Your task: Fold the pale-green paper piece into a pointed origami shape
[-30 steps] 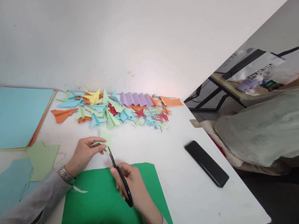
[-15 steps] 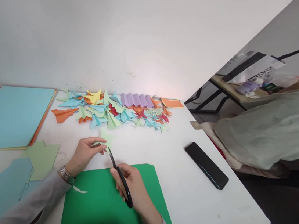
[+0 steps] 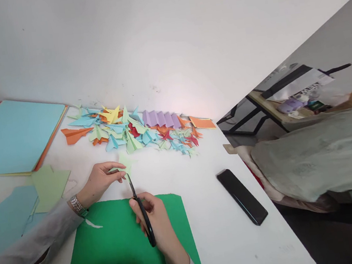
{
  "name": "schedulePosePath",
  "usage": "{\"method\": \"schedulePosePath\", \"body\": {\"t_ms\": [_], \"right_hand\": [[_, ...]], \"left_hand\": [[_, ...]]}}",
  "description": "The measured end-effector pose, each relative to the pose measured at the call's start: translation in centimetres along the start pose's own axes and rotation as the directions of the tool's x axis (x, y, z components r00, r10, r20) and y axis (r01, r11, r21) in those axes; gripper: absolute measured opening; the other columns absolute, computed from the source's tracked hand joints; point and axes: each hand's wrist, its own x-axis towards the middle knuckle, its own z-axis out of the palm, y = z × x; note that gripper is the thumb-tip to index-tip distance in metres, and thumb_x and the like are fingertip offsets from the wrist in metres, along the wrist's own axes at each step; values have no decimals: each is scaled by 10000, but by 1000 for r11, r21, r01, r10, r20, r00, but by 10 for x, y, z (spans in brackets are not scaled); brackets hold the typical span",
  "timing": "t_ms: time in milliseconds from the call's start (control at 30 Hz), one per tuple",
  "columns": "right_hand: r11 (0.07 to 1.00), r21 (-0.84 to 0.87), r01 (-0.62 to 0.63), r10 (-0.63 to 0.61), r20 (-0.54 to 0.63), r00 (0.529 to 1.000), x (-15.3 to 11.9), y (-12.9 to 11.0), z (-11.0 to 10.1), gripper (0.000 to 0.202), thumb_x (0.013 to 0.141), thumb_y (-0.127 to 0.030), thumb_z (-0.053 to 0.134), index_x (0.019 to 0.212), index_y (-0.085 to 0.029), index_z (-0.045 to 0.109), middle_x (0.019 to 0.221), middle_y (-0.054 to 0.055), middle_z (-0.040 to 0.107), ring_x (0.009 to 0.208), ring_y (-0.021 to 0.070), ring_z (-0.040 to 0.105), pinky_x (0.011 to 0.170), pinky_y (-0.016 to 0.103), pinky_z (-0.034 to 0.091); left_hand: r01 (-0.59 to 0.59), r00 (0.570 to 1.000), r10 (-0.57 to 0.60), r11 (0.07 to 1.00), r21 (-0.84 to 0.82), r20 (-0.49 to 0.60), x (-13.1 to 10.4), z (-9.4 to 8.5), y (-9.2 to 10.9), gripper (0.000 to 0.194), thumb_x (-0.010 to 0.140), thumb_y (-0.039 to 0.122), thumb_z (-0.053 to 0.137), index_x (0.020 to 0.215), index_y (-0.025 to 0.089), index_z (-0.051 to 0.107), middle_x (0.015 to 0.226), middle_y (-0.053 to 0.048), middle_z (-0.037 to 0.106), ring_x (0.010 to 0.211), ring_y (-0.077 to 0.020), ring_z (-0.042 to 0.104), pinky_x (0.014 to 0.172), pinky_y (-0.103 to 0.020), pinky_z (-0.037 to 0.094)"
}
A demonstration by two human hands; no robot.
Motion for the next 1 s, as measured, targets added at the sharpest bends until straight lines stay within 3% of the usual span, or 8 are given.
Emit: {"method": "schedulePosePath", "body": {"t_ms": [1000], "right_hand": [[999, -49, 20, -21, -26, 999, 0, -1, 2, 494, 714, -651, 629, 814, -168, 597, 456, -78, 442, 305, 52, 333, 282, 187, 246]], "left_hand": [[11, 1000, -11, 1000, -13, -2, 0, 0, 1, 168, 566, 184, 765, 718, 129, 721, 577, -19, 673, 485, -134, 619, 520, -257, 504]]}}
